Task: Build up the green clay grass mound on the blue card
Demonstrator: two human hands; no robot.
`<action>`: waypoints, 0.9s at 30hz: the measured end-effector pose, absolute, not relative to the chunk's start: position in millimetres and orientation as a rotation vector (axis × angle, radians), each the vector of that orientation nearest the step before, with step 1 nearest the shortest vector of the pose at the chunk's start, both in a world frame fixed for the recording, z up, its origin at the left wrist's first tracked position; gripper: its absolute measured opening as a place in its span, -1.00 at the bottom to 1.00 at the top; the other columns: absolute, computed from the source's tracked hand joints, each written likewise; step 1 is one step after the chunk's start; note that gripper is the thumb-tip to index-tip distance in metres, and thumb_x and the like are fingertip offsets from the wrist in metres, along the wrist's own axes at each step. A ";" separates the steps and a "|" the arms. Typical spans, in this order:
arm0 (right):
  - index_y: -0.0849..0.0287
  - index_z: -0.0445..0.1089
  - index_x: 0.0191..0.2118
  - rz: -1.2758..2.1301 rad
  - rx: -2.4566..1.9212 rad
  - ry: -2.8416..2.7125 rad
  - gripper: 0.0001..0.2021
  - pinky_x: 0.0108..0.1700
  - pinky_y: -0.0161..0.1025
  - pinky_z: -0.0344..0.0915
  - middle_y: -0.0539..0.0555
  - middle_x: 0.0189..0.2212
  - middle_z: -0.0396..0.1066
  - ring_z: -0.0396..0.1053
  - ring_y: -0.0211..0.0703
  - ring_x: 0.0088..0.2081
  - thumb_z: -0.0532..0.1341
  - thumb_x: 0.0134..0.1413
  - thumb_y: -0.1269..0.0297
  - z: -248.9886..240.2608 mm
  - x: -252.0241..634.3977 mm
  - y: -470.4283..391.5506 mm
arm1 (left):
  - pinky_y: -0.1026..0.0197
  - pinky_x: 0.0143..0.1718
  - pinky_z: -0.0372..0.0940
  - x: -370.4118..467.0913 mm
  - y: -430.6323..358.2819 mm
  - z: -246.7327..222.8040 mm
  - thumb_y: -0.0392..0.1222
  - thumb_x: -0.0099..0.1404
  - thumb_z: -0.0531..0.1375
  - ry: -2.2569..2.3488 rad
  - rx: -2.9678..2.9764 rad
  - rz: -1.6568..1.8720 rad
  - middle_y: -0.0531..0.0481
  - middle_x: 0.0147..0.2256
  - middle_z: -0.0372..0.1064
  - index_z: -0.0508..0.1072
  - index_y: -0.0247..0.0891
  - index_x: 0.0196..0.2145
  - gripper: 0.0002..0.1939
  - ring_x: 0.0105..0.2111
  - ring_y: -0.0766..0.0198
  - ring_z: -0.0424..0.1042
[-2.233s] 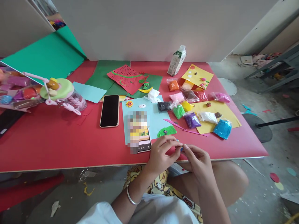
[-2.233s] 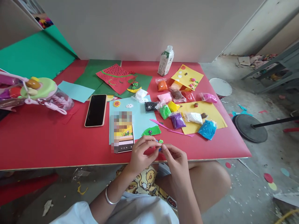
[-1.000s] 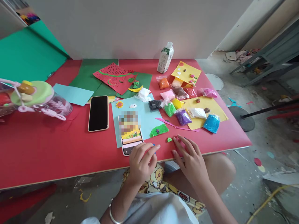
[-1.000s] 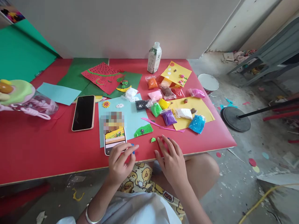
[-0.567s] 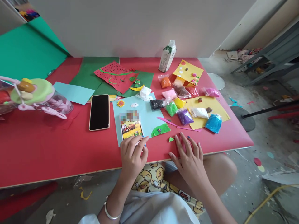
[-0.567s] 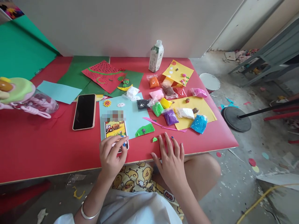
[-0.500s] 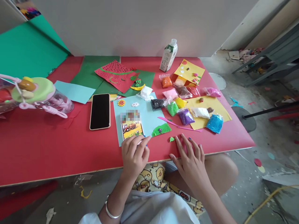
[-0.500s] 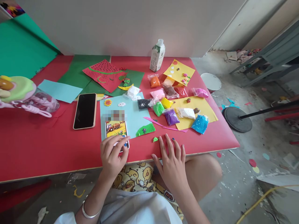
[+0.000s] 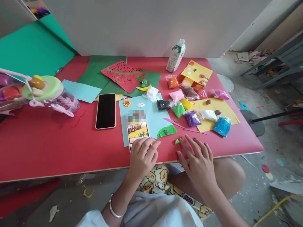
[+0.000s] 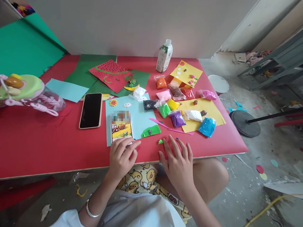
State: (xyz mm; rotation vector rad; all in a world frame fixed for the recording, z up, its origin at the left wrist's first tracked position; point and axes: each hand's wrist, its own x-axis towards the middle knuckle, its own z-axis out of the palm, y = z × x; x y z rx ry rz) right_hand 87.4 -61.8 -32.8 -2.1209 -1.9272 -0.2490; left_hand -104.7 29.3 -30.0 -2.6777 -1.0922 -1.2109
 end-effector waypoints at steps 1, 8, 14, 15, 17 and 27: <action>0.07 0.29 0.19 -0.259 -2.115 -1.932 -0.59 0.19 0.25 0.12 0.17 0.17 0.33 0.28 0.22 0.11 0.11 0.26 0.18 -32.1 88.3 -61.6 | 0.07 -0.07 0.30 -104.6 29.5 -30.4 -0.48 0.20 0.12 -1.093 -2.681 -1.210 -0.07 -0.24 0.47 0.45 -0.23 -0.14 -0.69 -0.16 0.14 0.40; 0.09 0.43 0.02 -0.284 -2.038 -1.843 -0.71 0.13 0.16 0.22 0.17 0.10 0.39 0.30 0.15 0.09 0.12 0.23 0.29 -35.7 102.6 -45.1 | 0.08 -0.07 0.29 -103.1 30.5 -30.6 -0.49 0.21 0.11 -1.105 -2.685 -1.208 -0.07 -0.24 0.47 0.46 -0.23 -0.17 -0.71 -0.17 0.15 0.40; 0.05 0.50 -0.07 -0.100 -1.955 -1.642 -0.75 -0.03 0.07 0.38 0.15 -0.03 0.47 0.38 0.05 -0.07 0.13 0.21 0.28 -36.8 119.7 -33.3 | 0.08 -0.10 0.29 -103.5 31.1 -29.8 -0.49 0.20 0.11 -1.124 -2.694 -1.218 -0.07 -0.24 0.47 0.45 -0.23 -0.16 -0.69 -0.18 0.15 0.40; 0.04 0.51 -0.09 -0.089 -1.952 -1.635 -0.76 -0.04 0.07 0.39 0.13 -0.04 0.48 0.39 0.05 -0.08 0.15 0.20 0.28 -36.0 121.0 -32.5 | 0.08 -0.10 0.29 -104.1 31.6 -29.6 -0.49 0.20 0.10 -1.128 -2.697 -1.218 -0.07 -0.24 0.47 0.45 -0.22 -0.15 -0.69 -0.18 0.15 0.40; 0.02 0.52 -0.13 -0.070 -1.935 -1.670 -0.79 -0.04 0.06 0.39 0.11 -0.05 0.48 0.40 0.04 -0.09 0.17 0.18 0.26 -34.3 122.4 -31.5 | 0.08 -0.11 0.29 -105.1 32.1 -28.9 -0.49 0.21 0.09 -1.133 -2.698 -1.223 -0.06 -0.25 0.47 0.46 -0.21 -0.16 -0.69 -0.18 0.15 0.40; 0.08 0.53 -0.24 0.061 -1.863 -1.815 -0.80 -0.08 0.00 0.40 0.10 -0.15 0.52 0.44 -0.01 -0.14 0.14 0.23 0.23 -33.7 129.3 -24.2 | 0.03 0.13 0.20 -52.9 0.2 -30.2 -0.33 0.31 0.10 -0.981 -3.008 -0.888 -0.06 0.08 0.38 0.38 -0.23 0.06 -0.63 0.09 0.15 0.32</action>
